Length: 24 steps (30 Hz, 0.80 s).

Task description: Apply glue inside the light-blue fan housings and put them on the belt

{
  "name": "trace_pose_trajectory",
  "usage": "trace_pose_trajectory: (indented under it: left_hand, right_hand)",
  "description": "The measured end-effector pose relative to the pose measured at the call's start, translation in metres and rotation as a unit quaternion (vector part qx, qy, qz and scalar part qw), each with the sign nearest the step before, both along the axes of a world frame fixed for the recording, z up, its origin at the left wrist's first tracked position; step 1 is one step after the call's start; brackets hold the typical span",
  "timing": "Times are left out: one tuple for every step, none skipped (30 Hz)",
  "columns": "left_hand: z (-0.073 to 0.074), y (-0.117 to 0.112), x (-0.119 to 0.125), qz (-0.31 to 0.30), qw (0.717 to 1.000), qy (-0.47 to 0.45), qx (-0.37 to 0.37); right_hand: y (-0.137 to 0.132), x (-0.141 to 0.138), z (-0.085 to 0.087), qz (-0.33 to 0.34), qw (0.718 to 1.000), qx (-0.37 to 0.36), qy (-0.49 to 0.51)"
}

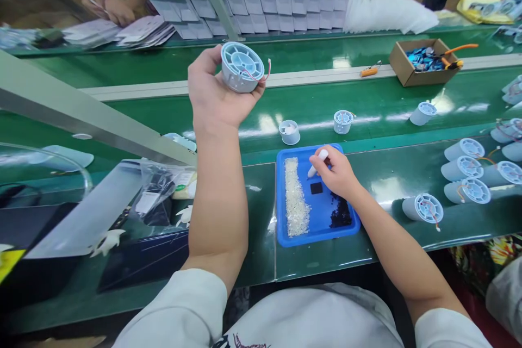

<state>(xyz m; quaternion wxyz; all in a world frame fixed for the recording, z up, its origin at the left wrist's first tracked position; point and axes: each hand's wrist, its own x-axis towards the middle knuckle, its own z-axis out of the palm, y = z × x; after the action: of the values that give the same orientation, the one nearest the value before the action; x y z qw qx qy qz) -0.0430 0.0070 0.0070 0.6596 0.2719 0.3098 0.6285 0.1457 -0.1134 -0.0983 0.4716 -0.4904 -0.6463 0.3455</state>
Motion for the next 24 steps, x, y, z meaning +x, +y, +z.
trace_pose_trajectory:
  left_hand:
    - [0.002,-0.002,0.001,-0.006,1.000,-0.013,0.001]
    - [0.004,-0.004,0.002,-0.010,1.000,-0.019,0.004]
    - [0.005,-0.005,0.003,-0.011,1.000,-0.022,0.008]
    - [0.005,-0.006,0.003,-0.006,1.000,-0.023,0.014]
    - [0.006,-0.007,0.004,0.002,0.999,-0.026,0.021]
    - [0.006,-0.008,0.004,0.008,0.999,-0.027,0.026]
    - [0.006,-0.008,0.004,0.012,0.999,-0.027,0.030]
    - [0.007,-0.009,0.004,0.014,0.999,-0.023,0.032]
    - [0.007,-0.009,0.005,0.013,0.999,-0.019,0.032]
    - [0.007,-0.009,0.006,0.011,0.999,-0.013,0.031]
    - [0.008,-0.009,0.006,0.011,0.999,-0.007,0.032]
    - [0.007,-0.009,0.007,0.011,0.999,0.000,0.036]
    - [0.007,-0.009,0.008,0.010,0.999,0.007,0.044]
    - [0.006,-0.008,0.009,0.010,0.998,0.014,0.054]
    - [0.006,-0.008,0.010,0.011,0.998,0.021,0.064]
    - [0.005,-0.008,0.011,0.012,0.997,0.029,0.069]
    - [0.005,-0.008,0.012,0.012,0.997,0.037,0.071]
    - [0.005,-0.008,0.013,0.012,0.996,0.045,0.069]
    - [0.005,-0.009,0.014,0.010,0.996,0.052,0.066]
    - [0.005,-0.009,0.015,0.005,0.996,0.058,0.062]
    - [0.006,-0.009,0.015,-0.002,0.996,0.063,0.061]
    - [0.006,-0.009,0.016,-0.007,0.996,0.068,0.061]
    - [0.006,-0.009,0.016,-0.009,0.995,0.074,0.061]
    - [0.006,-0.009,0.016,-0.009,0.995,0.082,0.059]
  right_hand:
    - [0.000,0.000,0.000,-0.003,1.000,0.000,0.001]
    - [0.000,0.000,0.000,-0.006,1.000,-0.001,0.002]
    - [0.000,0.001,0.000,-0.010,1.000,-0.002,0.003]
    - [0.000,0.001,0.000,-0.013,1.000,-0.003,0.003]
    - [0.000,0.002,0.000,-0.017,1.000,-0.003,0.003]
    - [0.000,0.002,0.000,-0.019,1.000,-0.003,0.002]
    - [0.000,0.002,0.000,-0.018,1.000,-0.002,0.000]
    - [0.000,0.002,0.000,-0.014,1.000,0.000,-0.005]
    - [-0.001,0.002,0.000,-0.011,1.000,0.004,-0.013]
    - [-0.001,0.002,0.000,-0.010,1.000,0.012,-0.023]
    - [-0.001,0.002,0.001,-0.014,0.999,0.025,-0.035]
    - [-0.001,0.002,0.001,-0.020,0.998,0.042,-0.049]
    - [-0.001,0.002,0.001,-0.026,0.996,0.059,-0.066]
    - [-0.001,0.002,0.002,-0.028,0.993,0.074,-0.084]
    - [0.000,0.002,0.002,-0.027,0.991,0.087,-0.099]
    - [0.000,0.003,0.002,-0.025,0.989,0.096,-0.109]
    - [0.001,0.004,0.003,-0.029,0.988,0.105,-0.113]
    - [0.001,0.005,0.003,-0.044,0.986,0.115,-0.110]
    - [0.002,0.007,0.002,-0.068,0.984,0.128,-0.103]
    - [0.003,0.009,0.002,-0.097,0.981,0.140,-0.094]
    - [0.004,0.012,0.002,-0.126,0.977,0.150,-0.089]
    - [0.005,0.014,0.001,-0.150,0.973,0.155,-0.086]
    - [0.005,0.015,0.000,-0.169,0.969,0.157,-0.085]
    - [0.006,0.017,-0.001,-0.181,0.967,0.156,-0.086]
